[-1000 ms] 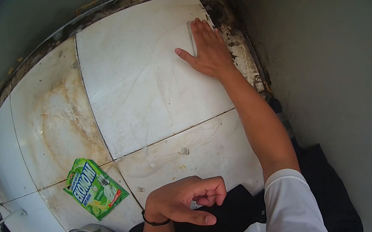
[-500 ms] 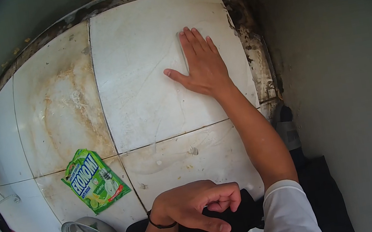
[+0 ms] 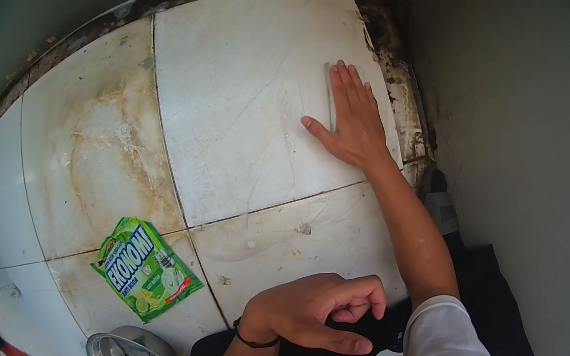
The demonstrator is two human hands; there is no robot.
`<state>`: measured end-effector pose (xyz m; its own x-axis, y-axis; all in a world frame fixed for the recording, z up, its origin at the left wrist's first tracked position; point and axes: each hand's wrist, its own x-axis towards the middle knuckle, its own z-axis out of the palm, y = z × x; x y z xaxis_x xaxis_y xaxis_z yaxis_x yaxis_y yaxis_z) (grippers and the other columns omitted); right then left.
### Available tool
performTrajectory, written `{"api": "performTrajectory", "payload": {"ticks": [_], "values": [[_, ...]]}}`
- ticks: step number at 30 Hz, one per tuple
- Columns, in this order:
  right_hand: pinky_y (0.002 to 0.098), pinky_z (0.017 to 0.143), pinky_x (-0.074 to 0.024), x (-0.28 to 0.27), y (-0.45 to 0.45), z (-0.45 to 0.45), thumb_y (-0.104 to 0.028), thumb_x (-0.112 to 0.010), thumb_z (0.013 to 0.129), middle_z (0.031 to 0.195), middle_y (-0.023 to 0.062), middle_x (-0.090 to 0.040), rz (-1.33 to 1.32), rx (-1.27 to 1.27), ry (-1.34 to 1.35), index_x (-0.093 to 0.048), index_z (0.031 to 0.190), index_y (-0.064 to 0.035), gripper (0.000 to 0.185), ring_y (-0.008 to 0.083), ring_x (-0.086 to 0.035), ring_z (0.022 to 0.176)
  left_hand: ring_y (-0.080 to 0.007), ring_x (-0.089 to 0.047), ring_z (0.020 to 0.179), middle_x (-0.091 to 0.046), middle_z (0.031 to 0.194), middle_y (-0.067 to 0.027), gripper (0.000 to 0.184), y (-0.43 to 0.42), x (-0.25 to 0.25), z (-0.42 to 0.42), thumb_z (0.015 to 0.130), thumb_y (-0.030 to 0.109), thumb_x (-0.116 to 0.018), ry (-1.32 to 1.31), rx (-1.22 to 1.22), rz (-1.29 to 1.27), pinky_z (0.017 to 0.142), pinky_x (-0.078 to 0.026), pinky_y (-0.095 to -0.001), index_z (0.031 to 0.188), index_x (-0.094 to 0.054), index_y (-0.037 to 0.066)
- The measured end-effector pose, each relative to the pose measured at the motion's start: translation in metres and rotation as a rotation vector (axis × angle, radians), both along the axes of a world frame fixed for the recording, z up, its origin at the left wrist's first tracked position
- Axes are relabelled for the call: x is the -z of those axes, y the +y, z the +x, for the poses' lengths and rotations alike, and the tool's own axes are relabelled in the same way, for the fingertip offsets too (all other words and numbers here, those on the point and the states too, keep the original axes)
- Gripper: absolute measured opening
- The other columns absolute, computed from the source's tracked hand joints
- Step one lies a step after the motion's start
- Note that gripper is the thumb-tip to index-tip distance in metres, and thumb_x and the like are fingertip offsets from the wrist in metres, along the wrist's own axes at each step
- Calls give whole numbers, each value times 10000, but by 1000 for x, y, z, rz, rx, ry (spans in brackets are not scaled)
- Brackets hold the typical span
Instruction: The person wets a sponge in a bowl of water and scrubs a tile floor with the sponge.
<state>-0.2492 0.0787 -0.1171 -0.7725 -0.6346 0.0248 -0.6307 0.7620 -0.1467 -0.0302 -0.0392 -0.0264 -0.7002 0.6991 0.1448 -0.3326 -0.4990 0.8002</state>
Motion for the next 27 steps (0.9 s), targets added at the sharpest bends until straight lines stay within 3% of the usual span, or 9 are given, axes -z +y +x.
{"api": "performTrajectory", "payload": {"ticks": [2, 6, 9, 13, 16, 22, 27], "values": [[551, 1237, -160, -6, 7, 42, -591, -665, 873, 1658, 209, -227, 16, -12, -44, -222, 1588, 13, 1036, 365, -164, 1555, -131, -371, 561, -381, 638, 24, 526, -1, -2, 0, 897, 484, -736, 12, -18, 2, 560, -292, -317, 1084, -541, 33], [545, 1238, -156, -5, 1, 44, -583, -665, 879, 1654, 220, -230, 6, -26, -41, -227, 1587, 8, 1020, 369, -169, 1553, -139, -380, 542, -383, 624, 28, 537, -2, -3, 1, 890, 497, -738, 17, -52, -1, 550, -293, -331, 1095, -545, 40], [523, 1245, -156, 4, -21, -17, -596, -623, 910, 1652, 228, -232, -17, -28, 13, -228, 1585, 14, 991, 359, -169, 1554, -143, -384, 541, -381, 621, 26, 551, -3, -5, 0, 878, 508, -746, 23, -67, -33, 544, -293, -337, 1100, -546, 46], [458, 1260, -155, 11, -68, -122, -712, -454, 945, 1660, 205, -230, -15, 56, 35, -234, 1580, 26, 997, 326, -167, 1558, -145, -386, 541, -385, 626, 22, 554, -6, -5, -1, 870, 501, -754, 4, -63, -42, 541, -294, -339, 1106, -544, 46], [442, 1267, -138, 16, -89, -168, -734, -432, 939, 1666, 188, -225, -25, 75, 27, -233, 1581, 26, 1015, 316, -160, 1561, -143, -390, 542, -388, 630, 22, 551, -9, -4, -1, 869, 492, -757, -1, -88, -38, 542, -297, -336, 1110, -541, 46], [465, 1262, -148, 19, -76, -121, -728, -449, 935, 1664, 194, -228, -51, 123, 36, -231, 1586, 17, 1013, 317, -165, 1560, -144, -401, 544, -395, 634, 20, 563, -11, -4, 0, 870, 498, -759, 13, -99, 0, 545, -304, -335, 1135, -538, 52], [520, 1247, -150, 11, -39, -14, -642, -574, 920, 1658, 211, -232, -54, 86, 9, -235, 1587, 9, 992, 353, -169, 1555, -147, -412, 548, -396, 633, 19, 560, -7, -7, 4, 877, 493, -756, 33, -95, -19, 550, -314, -338, 1155, -541, 57]]}}
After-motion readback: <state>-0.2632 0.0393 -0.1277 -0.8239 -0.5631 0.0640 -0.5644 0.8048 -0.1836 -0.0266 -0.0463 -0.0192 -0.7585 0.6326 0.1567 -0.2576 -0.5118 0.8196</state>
